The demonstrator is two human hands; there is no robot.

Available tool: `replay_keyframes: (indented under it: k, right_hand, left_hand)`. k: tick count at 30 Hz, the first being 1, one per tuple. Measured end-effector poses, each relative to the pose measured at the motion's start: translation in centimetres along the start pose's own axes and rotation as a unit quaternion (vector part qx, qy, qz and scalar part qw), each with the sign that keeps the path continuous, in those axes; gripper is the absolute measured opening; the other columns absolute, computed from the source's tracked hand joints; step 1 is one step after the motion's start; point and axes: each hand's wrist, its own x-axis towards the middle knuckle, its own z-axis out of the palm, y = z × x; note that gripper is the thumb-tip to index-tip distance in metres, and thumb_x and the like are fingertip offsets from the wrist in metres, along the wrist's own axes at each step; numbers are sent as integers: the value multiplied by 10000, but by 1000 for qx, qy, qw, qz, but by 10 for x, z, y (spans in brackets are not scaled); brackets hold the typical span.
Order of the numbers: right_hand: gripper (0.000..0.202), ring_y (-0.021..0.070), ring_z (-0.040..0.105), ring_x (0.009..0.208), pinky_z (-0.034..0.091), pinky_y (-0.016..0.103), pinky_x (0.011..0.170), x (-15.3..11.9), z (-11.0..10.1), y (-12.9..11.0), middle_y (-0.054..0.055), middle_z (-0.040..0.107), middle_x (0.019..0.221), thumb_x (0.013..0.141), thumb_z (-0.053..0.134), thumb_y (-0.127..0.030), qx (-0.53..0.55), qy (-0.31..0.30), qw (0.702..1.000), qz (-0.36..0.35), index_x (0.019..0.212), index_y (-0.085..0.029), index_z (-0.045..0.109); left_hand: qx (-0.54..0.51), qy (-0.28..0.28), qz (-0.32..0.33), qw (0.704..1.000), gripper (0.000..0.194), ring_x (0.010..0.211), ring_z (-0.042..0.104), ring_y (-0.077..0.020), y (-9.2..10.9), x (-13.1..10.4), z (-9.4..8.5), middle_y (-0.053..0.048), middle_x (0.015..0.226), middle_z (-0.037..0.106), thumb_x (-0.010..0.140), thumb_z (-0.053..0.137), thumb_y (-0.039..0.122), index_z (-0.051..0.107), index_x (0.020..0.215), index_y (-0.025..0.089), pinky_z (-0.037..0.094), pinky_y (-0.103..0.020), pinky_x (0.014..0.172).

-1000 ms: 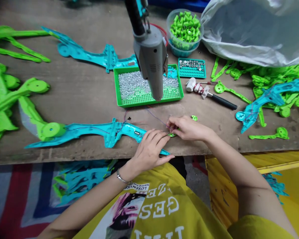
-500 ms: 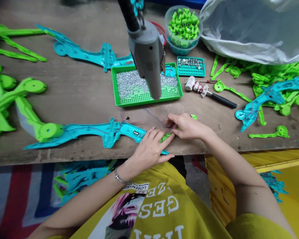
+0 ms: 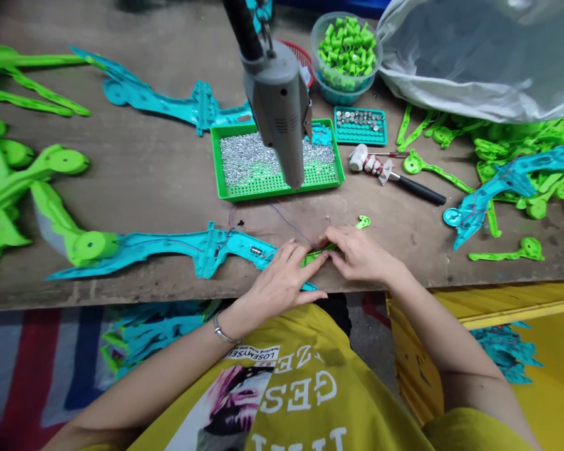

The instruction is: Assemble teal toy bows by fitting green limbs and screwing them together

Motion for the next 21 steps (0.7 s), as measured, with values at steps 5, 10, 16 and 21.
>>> replay_keyframes:
  k: [5, 10, 16, 21]
  right_hand:
    - [339, 241, 683, 908, 541, 406, 807, -16, 21, 1, 89, 744, 1046, 883, 594, -117, -74, 99, 992, -23, 1212, -199, 579]
    - [385, 222, 712, 927, 572, 406, 883, -25, 40, 11, 75, 766, 1041, 910, 592, -101, -130, 182, 972, -66, 1276, -218, 592]
    - [441, 195, 738, 1003, 566, 382, 1014, -29, 47, 14, 57, 777, 1086, 903, 610, -80, -127, 201, 966, -97, 1310, -250, 624]
    - [494, 211, 736, 1004, 600, 398, 949, -30, 45, 5, 71, 763, 1121, 883, 650, -121, -71, 259, 963, -36, 1352, -246, 560]
  left_hand:
    - [-48, 110, 8, 993, 719, 1228, 518, -321, -4, -7, 6, -190, 1224, 579, 802, 691, 647, 554, 1251, 102, 450, -503, 1080]
    - [18, 170, 28, 985, 657, 1333, 469, -331, -6, 5, -10, -194, 1338, 599, 914, 585, 597, 523, 1339, 100, 359, -553, 1140]
    - [82, 108, -11, 991, 320, 999, 649, -252, -2, 17, -15, -67, 897, 712, 1001, 507, 232, 599, 1273, 91, 252, -662, 1165]
    - [80, 132, -37, 987, 272, 816, 629, -199, 2, 12, -6, -34, 805, 672, 996, 501, 187, 633, 1218, 106, 349, -599, 1130]
